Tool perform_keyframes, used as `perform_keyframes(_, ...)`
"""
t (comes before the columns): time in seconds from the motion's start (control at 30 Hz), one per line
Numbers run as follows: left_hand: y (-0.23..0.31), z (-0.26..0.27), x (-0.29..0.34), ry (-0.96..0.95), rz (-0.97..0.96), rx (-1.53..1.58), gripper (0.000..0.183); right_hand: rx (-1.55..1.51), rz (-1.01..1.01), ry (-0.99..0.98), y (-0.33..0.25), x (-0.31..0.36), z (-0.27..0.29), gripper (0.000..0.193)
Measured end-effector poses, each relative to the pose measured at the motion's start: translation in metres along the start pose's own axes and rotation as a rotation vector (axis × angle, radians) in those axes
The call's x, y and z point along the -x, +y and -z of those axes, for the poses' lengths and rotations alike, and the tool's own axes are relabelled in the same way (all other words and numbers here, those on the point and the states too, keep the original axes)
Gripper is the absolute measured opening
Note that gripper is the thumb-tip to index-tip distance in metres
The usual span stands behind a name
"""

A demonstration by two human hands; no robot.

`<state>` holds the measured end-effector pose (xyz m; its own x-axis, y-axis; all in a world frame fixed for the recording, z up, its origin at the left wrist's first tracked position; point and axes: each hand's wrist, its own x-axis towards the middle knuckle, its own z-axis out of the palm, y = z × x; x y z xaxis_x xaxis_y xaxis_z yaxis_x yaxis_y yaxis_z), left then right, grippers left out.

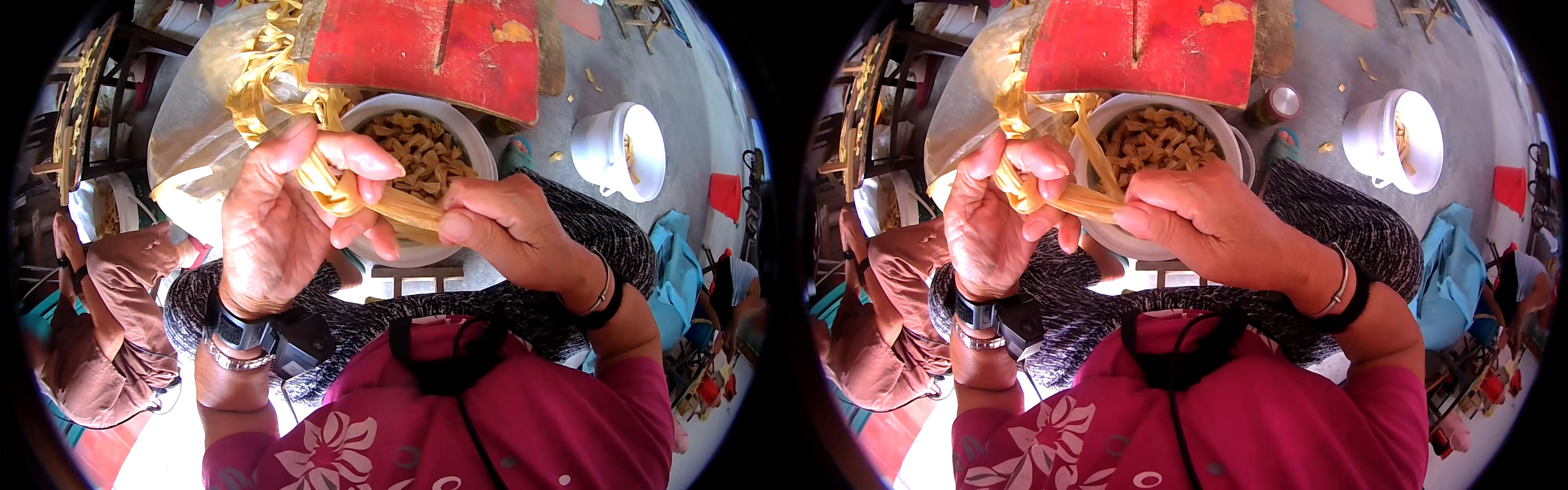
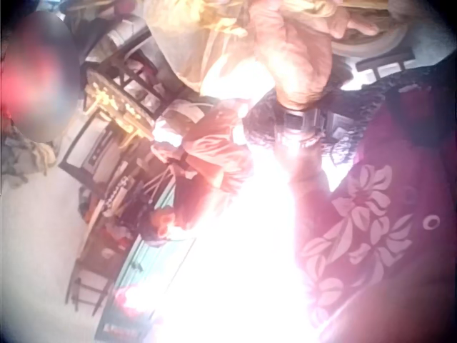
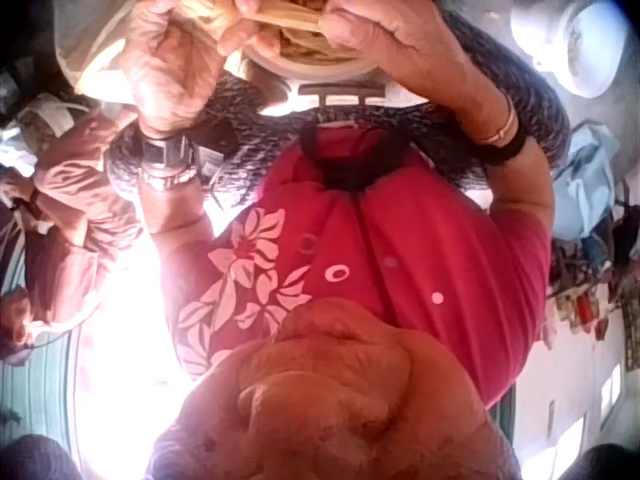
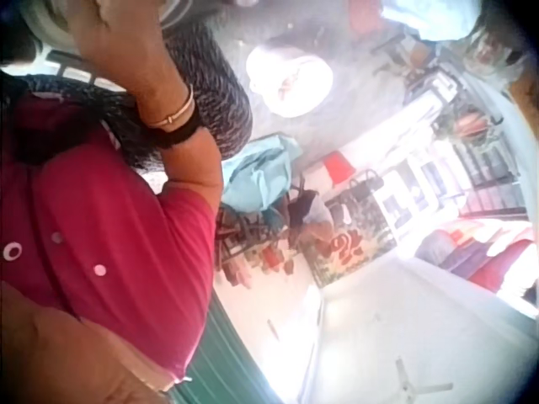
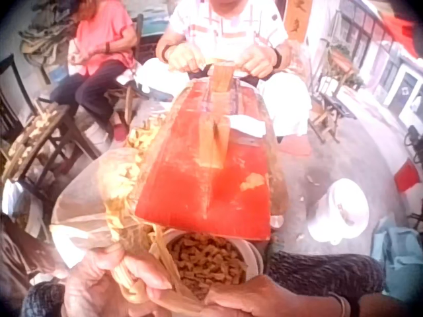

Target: The person is weaving strips of light brown leaf material by hand, looping and knotting them into small bundles and placing them into a white bowl.

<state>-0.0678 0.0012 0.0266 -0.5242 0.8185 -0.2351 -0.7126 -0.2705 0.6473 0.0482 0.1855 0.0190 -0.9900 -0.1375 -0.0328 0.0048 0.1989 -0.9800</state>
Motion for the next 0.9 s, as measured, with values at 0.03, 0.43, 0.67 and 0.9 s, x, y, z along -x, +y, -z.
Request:
perform_keyframes(0.03,-0.002,-0.004,-0.002,0.006,-0.021,-0.005,0.055,0.001,0.009,0.012,0.000,0.001,0.000,0.030)
perform_keyframes(0.43,0.003,-0.022,-0.006,0.157,0.135,-0.516,0.027,-0.143,-0.046,0.119,0.005,0.001,0.001,0.028)
perform_keyframes(0.67,0.007,-0.020,-0.002,0.190,-0.035,-0.332,0.014,0.136,0.107,0.048,-0.004,0.000,0.013,0.023)
perform_keyframes(0.9,0.008,-0.017,-0.009,0.207,-0.068,-0.364,0.015,0.060,0.034,0.012,-0.011,0.000,0.026,0.025)
